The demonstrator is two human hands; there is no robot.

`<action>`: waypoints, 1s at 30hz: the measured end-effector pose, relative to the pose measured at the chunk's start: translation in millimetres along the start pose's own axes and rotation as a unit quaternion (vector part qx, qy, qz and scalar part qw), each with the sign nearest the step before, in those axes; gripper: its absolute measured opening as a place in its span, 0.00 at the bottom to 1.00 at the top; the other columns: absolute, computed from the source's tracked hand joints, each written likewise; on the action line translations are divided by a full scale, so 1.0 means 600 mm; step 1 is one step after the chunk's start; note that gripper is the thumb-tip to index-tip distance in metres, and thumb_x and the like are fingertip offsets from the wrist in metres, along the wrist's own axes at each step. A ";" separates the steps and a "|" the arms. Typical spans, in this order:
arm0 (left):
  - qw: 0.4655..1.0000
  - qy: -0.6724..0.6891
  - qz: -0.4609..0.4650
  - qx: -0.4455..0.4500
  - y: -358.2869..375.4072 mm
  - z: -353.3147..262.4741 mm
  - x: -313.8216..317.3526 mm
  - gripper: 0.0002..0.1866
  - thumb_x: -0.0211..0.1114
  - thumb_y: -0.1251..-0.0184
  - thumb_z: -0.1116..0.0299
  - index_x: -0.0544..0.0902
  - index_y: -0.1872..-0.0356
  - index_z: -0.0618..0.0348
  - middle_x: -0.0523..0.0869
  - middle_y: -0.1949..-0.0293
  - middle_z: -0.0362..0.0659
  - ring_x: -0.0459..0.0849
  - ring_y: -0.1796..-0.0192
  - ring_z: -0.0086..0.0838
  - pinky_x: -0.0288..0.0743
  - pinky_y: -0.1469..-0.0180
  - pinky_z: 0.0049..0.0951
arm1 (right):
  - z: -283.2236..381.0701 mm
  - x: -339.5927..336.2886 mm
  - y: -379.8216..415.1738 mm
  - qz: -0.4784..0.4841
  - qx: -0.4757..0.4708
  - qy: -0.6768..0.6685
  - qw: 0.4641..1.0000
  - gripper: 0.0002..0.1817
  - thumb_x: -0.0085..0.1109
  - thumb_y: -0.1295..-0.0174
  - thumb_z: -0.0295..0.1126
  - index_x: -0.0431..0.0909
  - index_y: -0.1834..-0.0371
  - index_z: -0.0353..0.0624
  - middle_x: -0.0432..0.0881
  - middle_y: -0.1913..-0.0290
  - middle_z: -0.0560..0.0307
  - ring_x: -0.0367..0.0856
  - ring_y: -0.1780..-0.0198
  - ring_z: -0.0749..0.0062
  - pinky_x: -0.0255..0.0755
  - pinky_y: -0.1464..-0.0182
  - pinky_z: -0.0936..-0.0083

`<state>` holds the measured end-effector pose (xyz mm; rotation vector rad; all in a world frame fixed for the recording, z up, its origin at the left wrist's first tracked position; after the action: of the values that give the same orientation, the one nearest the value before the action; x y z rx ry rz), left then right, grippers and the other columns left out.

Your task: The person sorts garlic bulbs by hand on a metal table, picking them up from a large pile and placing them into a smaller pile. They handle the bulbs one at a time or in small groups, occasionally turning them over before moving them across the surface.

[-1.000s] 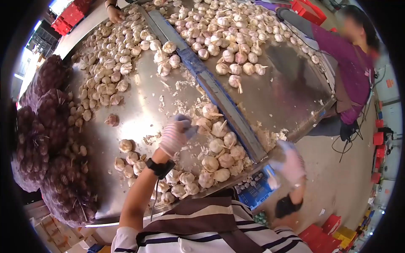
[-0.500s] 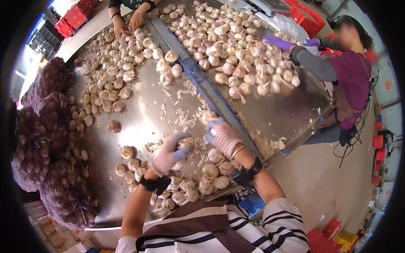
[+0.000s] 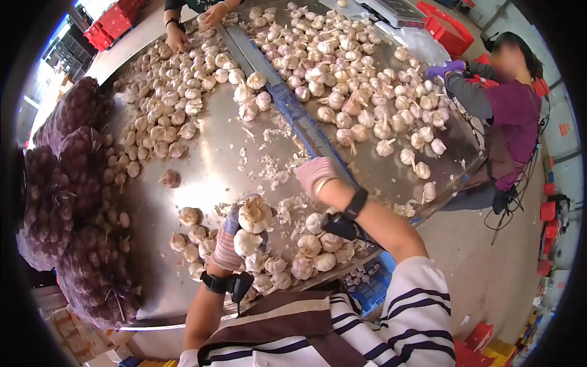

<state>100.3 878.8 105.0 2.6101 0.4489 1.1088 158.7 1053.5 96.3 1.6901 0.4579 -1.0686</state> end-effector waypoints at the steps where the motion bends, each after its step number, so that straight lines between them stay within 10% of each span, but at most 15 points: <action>1: 0.994 0.100 0.027 -0.036 0.006 0.003 0.014 0.23 0.46 0.25 0.51 0.73 0.44 0.60 0.82 0.56 0.43 0.82 0.56 0.30 0.79 0.57 0.29 | -0.010 -0.012 0.016 0.037 0.000 -0.086 0.996 0.20 0.64 0.48 0.35 0.78 0.52 0.39 0.82 0.56 0.55 0.81 0.52 0.72 0.77 0.56 0.68; 3: 0.995 0.103 0.015 0.001 -0.003 0.015 -0.011 0.25 0.46 0.25 0.50 0.73 0.43 0.61 0.82 0.55 0.44 0.82 0.55 0.30 0.79 0.56 0.29 | -0.011 0.019 0.023 -0.018 -0.081 -0.380 0.921 0.20 0.64 0.48 0.38 0.79 0.53 0.38 0.83 0.58 0.55 0.82 0.56 0.72 0.78 0.59 0.70; 7: 0.985 -0.020 -0.128 0.114 -0.013 0.008 -0.025 0.25 0.49 0.25 0.53 0.71 0.40 0.63 0.79 0.48 0.45 0.80 0.50 0.31 0.77 0.50 0.28 | 0.052 0.056 0.105 0.040 -0.199 -0.952 0.229 0.40 0.72 0.52 0.53 0.69 0.42 0.39 0.77 0.57 0.62 0.76 0.55 0.77 0.75 0.52 0.80; 8: 0.952 -0.232 -0.146 0.138 -0.021 0.029 -0.047 0.25 0.54 0.28 0.58 0.69 0.37 0.64 0.76 0.44 0.47 0.77 0.45 0.33 0.72 0.44 0.30 | 0.066 0.068 0.114 0.030 -0.207 -0.968 0.142 0.39 0.71 0.52 0.54 0.69 0.44 0.38 0.75 0.58 0.63 0.74 0.56 0.78 0.74 0.49 0.81; 10: 0.960 -0.163 -0.102 0.203 -0.012 -0.040 0.081 0.27 0.57 0.31 0.63 0.66 0.35 0.66 0.72 0.39 0.49 0.71 0.38 0.35 0.65 0.37 0.34 | 0.099 0.108 0.103 0.142 -0.243 -0.900 -0.333 0.37 0.69 0.50 0.54 0.68 0.44 0.42 0.73 0.55 0.62 0.73 0.57 0.75 0.74 0.47 0.77; 14: 0.919 -0.289 -0.043 0.265 -0.031 -0.048 0.144 0.27 0.58 0.33 0.66 0.66 0.35 0.64 0.69 0.37 0.50 0.64 0.33 0.36 0.58 0.33 0.33 | 0.071 0.104 0.121 0.104 -0.343 -0.873 -0.331 0.41 0.60 0.46 0.62 0.65 0.37 0.45 0.73 0.40 0.54 0.74 0.42 0.61 0.73 0.41 0.61; 16: 0.950 -0.188 -0.061 0.242 -0.041 -0.051 0.149 0.25 0.60 0.35 0.67 0.70 0.38 0.63 0.70 0.38 0.52 0.67 0.36 0.40 0.60 0.34 0.33 | -0.016 0.098 0.129 -0.168 -0.256 -0.949 0.077 0.38 0.56 0.42 0.62 0.66 0.37 0.47 0.73 0.40 0.55 0.73 0.41 0.61 0.72 0.39 0.60; 17: 0.903 -0.322 -0.056 0.277 -0.048 -0.060 0.155 0.24 0.60 0.35 0.67 0.70 0.39 0.62 0.71 0.41 0.50 0.69 0.38 0.37 0.62 0.35 0.34 | -0.045 0.139 0.139 -0.163 -0.123 -0.972 0.121 0.34 0.50 0.38 0.61 0.67 0.40 0.47 0.75 0.44 0.56 0.75 0.43 0.61 0.74 0.41 0.61; 19: 0.801 -0.518 -0.022 0.299 -0.071 -0.038 0.167 0.23 0.65 0.41 0.68 0.72 0.44 0.60 0.74 0.48 0.51 0.73 0.43 0.41 0.69 0.42 0.37 | -0.152 0.169 0.132 -0.188 -0.096 -0.975 0.071 0.31 0.45 0.35 0.59 0.67 0.40 0.47 0.78 0.51 0.55 0.80 0.51 0.64 0.81 0.51 0.59; 20: 0.802 -0.517 -0.019 0.297 -0.076 -0.023 0.161 0.23 0.65 0.41 0.68 0.72 0.44 0.60 0.74 0.48 0.51 0.73 0.43 0.41 0.69 0.42 0.37 | -0.201 0.111 0.160 -0.253 -0.109 -0.944 0.180 0.30 0.45 0.34 0.58 0.67 0.39 0.47 0.77 0.50 0.53 0.80 0.52 0.61 0.81 0.53 0.52; 22: 0.696 -0.699 0.084 0.137 -0.100 0.077 0.160 0.24 0.67 0.44 0.66 0.73 0.45 0.59 0.74 0.48 0.54 0.76 0.46 0.47 0.73 0.46 0.39 | -0.281 0.075 0.165 -0.299 -0.042 -0.946 0.116 0.29 0.52 0.36 0.54 0.67 0.41 0.46 0.76 0.47 0.49 0.80 0.49 0.55 0.79 0.53 0.42; 24: 0.684 -0.714 0.120 0.089 -0.123 0.133 0.147 0.25 0.68 0.46 0.65 0.73 0.46 0.58 0.76 0.50 0.54 0.77 0.49 0.48 0.74 0.47 0.40 | -0.430 0.166 0.107 -0.272 -0.051 -0.917 0.287 0.25 0.56 0.37 0.49 0.70 0.44 0.43 0.75 0.46 0.48 0.79 0.51 0.61 0.78 0.49 0.62; 26: 0.670 -0.725 0.154 0.041 -0.136 0.156 0.146 0.26 0.69 0.47 0.65 0.73 0.46 0.57 0.77 0.52 0.55 0.79 0.53 0.50 0.74 0.49 0.41 | -0.442 0.105 0.194 -0.567 0.165 -0.602 0.537 0.23 0.59 0.38 0.44 0.72 0.47 0.40 0.79 0.55 0.56 0.79 0.58 0.64 0.78 0.55 0.71; 28: 0.656 -0.741 0.143 -0.006 -0.139 0.148 0.141 0.24 0.70 0.48 0.65 0.75 0.48 0.57 0.81 0.58 0.54 0.81 0.58 0.48 0.75 0.50 0.38 | -0.363 0.097 0.178 -0.516 0.118 -0.648 0.548 0.21 0.62 0.41 0.41 0.74 0.48 0.42 0.81 0.60 0.57 0.80 0.63 0.62 0.77 0.59 0.71; 30: 0.712 -0.691 0.122 0.019 -0.127 0.104 0.141 0.21 0.68 0.45 0.65 0.76 0.50 0.58 0.82 0.61 0.51 0.82 0.59 0.43 0.75 0.52 0.36 | -0.186 0.025 0.182 -0.352 0.034 -0.353 0.866 0.21 0.63 0.45 0.40 0.75 0.49 0.46 0.81 0.61 0.51 0.82 0.61 0.59 0.77 0.59 0.69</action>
<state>188.5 973.1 90.4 2.6798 -0.2474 -0.9735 294.6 1108.4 152.6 1.0522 0.5623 -2.1479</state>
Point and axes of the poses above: each hand's wrist, its own y-axis away from the middle knuckle, its own x-axis out of the palm, z = x × y, the point moved 10 cm from there along -y, towards the middle knuckle
